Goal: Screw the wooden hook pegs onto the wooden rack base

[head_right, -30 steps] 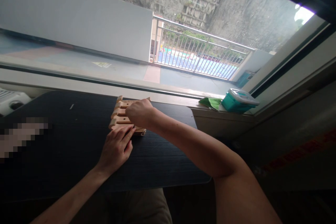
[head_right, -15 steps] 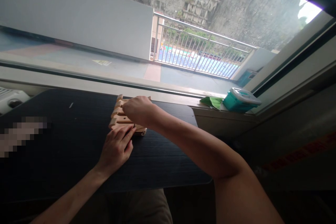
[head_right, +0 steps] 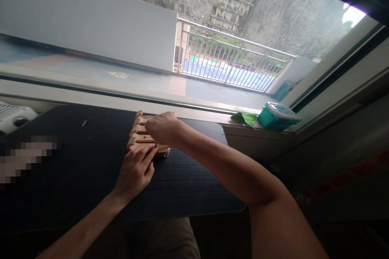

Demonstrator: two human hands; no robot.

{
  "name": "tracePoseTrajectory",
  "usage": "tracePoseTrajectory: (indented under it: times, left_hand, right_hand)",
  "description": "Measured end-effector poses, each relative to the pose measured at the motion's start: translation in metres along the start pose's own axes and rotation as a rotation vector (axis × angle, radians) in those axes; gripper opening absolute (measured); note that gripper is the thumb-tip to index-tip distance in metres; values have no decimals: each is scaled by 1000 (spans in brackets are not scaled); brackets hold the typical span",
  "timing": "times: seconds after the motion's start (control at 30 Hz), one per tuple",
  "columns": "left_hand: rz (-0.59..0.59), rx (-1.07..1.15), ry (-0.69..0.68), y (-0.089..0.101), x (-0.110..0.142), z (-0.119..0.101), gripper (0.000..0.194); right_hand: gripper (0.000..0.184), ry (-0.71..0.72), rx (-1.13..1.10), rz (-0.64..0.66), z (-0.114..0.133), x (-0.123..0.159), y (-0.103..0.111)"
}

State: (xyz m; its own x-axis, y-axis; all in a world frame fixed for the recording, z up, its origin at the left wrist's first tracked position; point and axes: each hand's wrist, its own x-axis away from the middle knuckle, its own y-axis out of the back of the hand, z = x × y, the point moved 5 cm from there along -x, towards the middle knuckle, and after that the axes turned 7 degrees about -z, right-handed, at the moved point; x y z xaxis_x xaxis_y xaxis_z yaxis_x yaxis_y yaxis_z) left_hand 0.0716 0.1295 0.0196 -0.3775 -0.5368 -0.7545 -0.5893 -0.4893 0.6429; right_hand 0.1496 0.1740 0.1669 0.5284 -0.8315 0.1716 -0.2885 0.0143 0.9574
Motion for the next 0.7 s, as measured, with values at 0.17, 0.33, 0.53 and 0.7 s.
tracePoseTrajectory:
  times: [0.17,0.33,0.53,0.7]
  left_hand:
    - [13,5,-1,0,0,1,48]
    - [18,5,3,-1,1,1,46]
    - [11,9,-2,-1,1,0,47]
    - [3,-9,-10,1,1,0,47]
  right_hand:
    - [18,40,-3,-26,2,2,-1]
    - [17,29,-15,-12,1,-1,-3]
    - [15,38,-3,17,2,-4,-6]
    - [19,27,10,-33,6,-7,-9]
